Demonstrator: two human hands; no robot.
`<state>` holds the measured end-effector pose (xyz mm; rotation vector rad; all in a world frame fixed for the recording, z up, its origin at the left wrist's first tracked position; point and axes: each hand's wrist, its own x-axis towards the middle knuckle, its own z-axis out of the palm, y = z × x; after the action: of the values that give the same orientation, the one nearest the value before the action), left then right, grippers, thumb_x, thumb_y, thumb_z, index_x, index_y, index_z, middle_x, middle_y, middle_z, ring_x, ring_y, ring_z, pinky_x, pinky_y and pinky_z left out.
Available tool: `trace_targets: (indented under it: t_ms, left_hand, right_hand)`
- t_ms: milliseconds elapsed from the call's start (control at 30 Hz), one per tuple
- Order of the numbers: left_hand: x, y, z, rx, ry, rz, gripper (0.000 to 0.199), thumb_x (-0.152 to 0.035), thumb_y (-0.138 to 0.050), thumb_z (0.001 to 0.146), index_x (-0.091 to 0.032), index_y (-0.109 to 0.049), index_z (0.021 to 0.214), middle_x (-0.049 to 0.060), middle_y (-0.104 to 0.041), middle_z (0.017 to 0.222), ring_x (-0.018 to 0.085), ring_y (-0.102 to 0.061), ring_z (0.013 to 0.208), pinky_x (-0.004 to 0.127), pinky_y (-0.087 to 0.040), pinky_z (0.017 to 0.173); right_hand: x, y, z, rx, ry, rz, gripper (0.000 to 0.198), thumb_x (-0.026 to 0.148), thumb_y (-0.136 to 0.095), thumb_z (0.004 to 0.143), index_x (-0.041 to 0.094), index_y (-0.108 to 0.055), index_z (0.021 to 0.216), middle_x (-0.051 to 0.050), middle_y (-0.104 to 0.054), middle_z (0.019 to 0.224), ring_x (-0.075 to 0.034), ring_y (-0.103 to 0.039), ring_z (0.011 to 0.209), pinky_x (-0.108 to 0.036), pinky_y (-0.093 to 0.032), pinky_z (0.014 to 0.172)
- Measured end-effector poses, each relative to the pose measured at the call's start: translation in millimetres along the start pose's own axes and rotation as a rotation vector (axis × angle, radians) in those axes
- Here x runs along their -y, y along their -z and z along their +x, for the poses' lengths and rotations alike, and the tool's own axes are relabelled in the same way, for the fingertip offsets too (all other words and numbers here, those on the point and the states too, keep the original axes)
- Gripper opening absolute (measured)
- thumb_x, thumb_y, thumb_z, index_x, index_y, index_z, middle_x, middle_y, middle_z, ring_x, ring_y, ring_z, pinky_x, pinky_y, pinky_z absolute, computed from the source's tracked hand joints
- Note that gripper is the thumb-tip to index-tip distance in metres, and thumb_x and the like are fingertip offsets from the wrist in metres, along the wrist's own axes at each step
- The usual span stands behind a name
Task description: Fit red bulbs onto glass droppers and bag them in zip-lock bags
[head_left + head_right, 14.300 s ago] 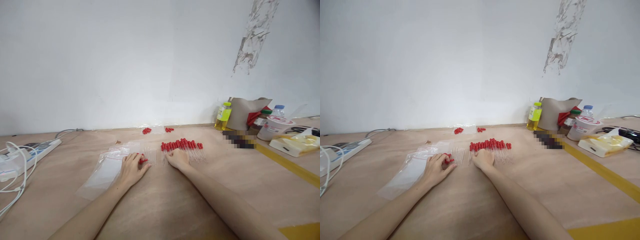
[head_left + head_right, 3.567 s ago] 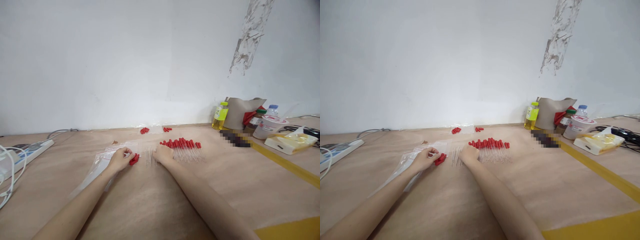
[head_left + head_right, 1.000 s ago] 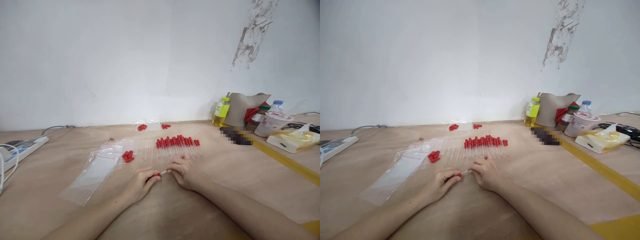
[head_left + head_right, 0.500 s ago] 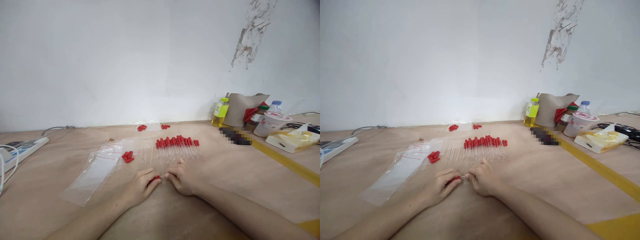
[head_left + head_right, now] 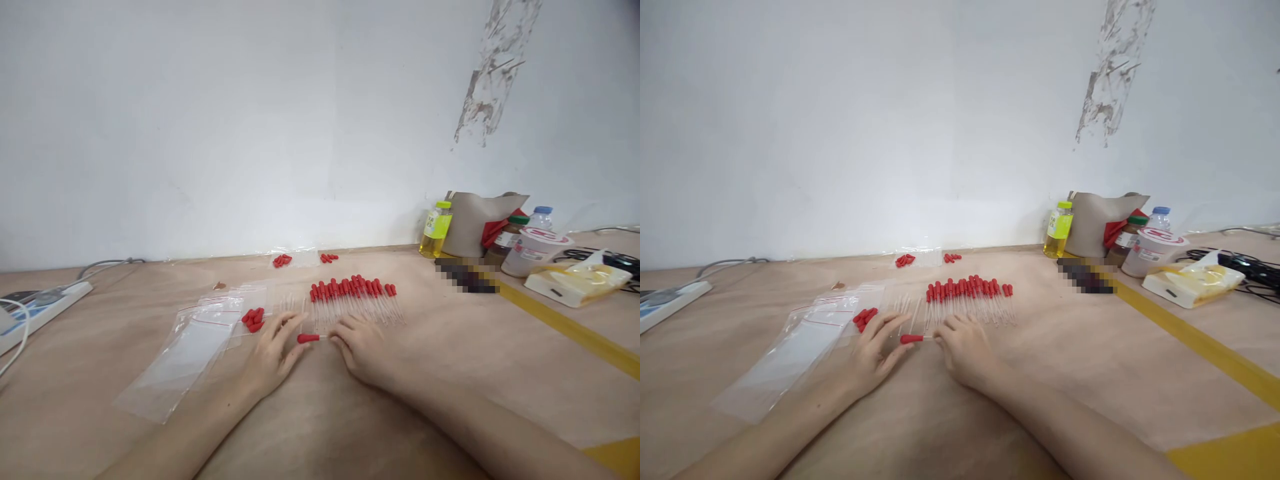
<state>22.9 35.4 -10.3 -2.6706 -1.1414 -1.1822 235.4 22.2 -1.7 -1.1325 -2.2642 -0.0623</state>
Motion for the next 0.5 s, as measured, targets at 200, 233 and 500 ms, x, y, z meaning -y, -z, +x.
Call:
trace_targets:
  t_ms: [200,233,500]
  left_hand:
    - [-1.3,1.8,0.5,0.069,0.074,0.008,0.018,-0.027,-0.049,0.082,-0.018,-0.055,0.068,0.003,-0.055,0.082,0.017,-0.051,0.079,0.032,-0.041,0.075]
    - [-1.4,1.6,0.7,0.085,0.075,0.007,0.022,-0.029,-0.051,0.081,-0.017,-0.051,0.062,0.003,-0.054,0.079,0.017,-0.05,0.077,0.032,-0.041,0.073]
    - [-4.0,3.4,1.0,0.101,0.057,-0.04,0.006,-0.022,-0.05,0.08,-0.019,-0.053,0.076,0.002,-0.054,0.078,0.016,-0.049,0.076,0.03,-0.039,0.069]
  right_hand:
    - [-41.8,-2.9,14.9,-0.182,-0.43,0.216,0.012,0.018,-0.044,0.078,0.015,-0.056,0.075,-0.005,-0.06,0.072,-0.015,-0.054,0.067,-0.027,-0.04,0.061]
    - [-47.8,-2.7,20.5,-0.198,-0.507,0.238,0.011,0.02,-0.046,0.077,0.015,-0.056,0.077,-0.004,-0.06,0.069,-0.015,-0.055,0.064,-0.027,-0.04,0.06]
    - [-55.4,-18.9,60.5,-0.151,-0.718,0.142,0.025,0.021,-0.049,0.073,0.017,-0.051,0.098,-0.003,-0.063,0.074,-0.017,-0.058,0.072,-0.025,-0.036,0.06]
